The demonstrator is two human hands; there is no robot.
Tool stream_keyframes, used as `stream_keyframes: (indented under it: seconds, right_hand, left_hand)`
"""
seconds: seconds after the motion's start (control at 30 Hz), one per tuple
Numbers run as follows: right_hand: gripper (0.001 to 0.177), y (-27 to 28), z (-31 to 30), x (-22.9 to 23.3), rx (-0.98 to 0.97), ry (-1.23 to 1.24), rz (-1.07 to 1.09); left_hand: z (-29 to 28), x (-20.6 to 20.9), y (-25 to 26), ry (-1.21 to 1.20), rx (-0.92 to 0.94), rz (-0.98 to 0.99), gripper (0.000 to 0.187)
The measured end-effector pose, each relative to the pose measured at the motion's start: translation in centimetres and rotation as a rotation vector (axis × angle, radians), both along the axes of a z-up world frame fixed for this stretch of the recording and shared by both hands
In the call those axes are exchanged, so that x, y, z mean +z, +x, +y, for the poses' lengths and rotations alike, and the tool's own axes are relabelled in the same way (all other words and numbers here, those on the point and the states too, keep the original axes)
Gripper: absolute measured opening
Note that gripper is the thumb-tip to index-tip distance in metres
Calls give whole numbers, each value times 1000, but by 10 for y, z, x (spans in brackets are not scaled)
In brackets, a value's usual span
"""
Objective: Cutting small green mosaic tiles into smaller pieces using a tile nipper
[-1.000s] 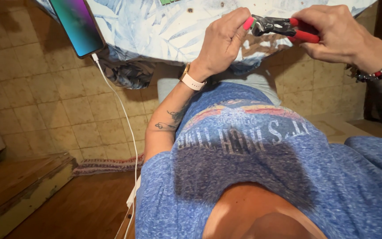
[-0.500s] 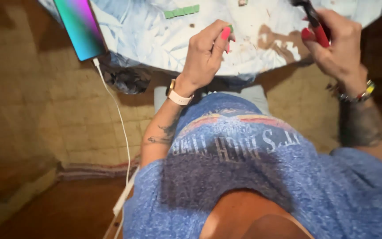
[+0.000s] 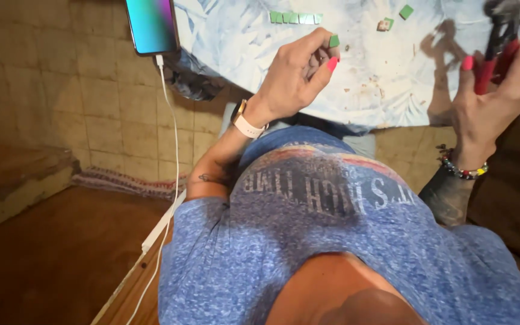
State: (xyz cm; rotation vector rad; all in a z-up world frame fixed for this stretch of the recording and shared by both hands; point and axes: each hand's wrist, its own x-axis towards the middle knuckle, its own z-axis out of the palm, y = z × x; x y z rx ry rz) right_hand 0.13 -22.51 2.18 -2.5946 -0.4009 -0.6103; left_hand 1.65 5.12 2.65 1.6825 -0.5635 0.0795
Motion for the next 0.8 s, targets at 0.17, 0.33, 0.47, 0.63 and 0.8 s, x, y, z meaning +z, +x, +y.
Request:
stream_keyframes:
  seconds: [0.17, 0.33, 0.47, 0.63, 0.8]
  right_hand:
    - [50, 9, 8, -14, -110, -166, -37]
    - [39, 5, 6, -20, -110, -105, -71]
    - [15, -9, 49, 15, -21, 540, 349]
    - [23, -5, 71, 22, 219, 625, 394]
    - [38, -7, 74, 16, 309, 539, 400]
  left_hand:
    - [1, -7, 5, 3, -40, 32, 14]
    - [1, -10, 6, -22, -81, 86, 11]
    - [-9, -8, 0, -149, -115, 135, 24]
    - [-15, -11, -7, -110, -148, 165, 27]
    - [-22, -20, -19, -56, -164, 232, 33]
